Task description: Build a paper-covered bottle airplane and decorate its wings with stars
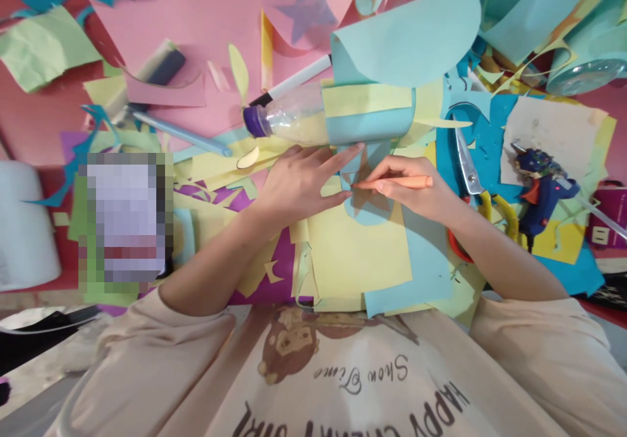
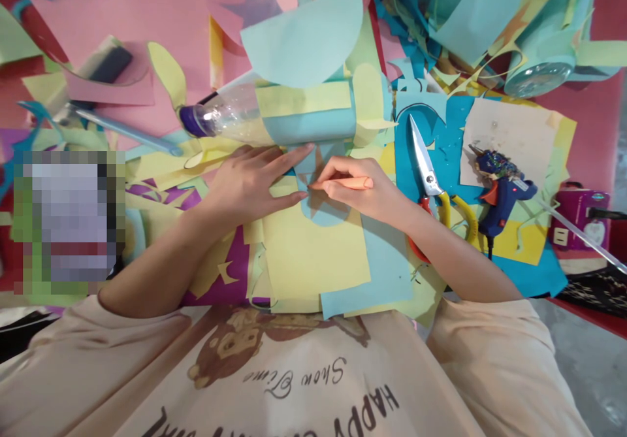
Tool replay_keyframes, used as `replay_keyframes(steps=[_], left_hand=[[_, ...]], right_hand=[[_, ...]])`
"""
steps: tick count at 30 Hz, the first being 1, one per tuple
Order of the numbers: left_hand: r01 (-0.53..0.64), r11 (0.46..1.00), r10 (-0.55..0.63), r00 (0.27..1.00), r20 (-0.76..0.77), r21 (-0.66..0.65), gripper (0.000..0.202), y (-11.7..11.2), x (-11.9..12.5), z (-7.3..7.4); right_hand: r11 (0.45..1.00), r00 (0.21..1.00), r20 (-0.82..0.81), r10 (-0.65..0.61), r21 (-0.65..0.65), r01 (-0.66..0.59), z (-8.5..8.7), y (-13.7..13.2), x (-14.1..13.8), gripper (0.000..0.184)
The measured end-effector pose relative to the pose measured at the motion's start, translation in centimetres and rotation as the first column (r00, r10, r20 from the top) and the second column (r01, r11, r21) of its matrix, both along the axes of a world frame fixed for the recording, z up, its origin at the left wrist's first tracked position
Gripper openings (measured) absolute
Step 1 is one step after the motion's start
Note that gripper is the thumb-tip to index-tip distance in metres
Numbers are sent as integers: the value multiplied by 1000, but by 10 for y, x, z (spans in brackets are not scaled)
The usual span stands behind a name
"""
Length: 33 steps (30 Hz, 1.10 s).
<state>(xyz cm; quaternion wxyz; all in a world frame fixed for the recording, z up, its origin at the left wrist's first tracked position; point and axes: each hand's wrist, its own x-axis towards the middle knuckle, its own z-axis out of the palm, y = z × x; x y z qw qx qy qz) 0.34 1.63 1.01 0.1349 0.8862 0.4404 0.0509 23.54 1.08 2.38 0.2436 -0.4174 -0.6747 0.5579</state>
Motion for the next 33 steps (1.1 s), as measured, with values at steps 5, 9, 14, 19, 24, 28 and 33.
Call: replay_keyframes(steps=[5,9,14,19,24,28,33], left_hand=[[4,1000,-4,1000,11,-10,61,0,-1,0],[8,1000,-8,1000,-7,5,61,0,-1,0],[1,1000,-1,1000,-13,-2,62,0,0,-1],[-5,1000,5,1000,-13,-1,61,0,0,0],[-3,1000,3,1000,-9,7,60,0,0,0],[-2,1000,2,1000,13,-16,59,0,0,0],[5,1000,-5,1000,-6,20,60,0,0,0]], right_hand=[[991,992,-52,-118,57,121,0,1,0,16],[993,996,20,-91,77,89,2,-1,-2,22],[996,998,45,-45,75,42,0,-2,-3,25],[999,999,45,-14,40,12,0,-1,-2,27],[1000,1000,28,3,26,-3,2,0,-2,25],[998,999,31,-25,61,23,0,0,-2,27],[999,1000,28,3,36,-4,-1,0,0,27]])
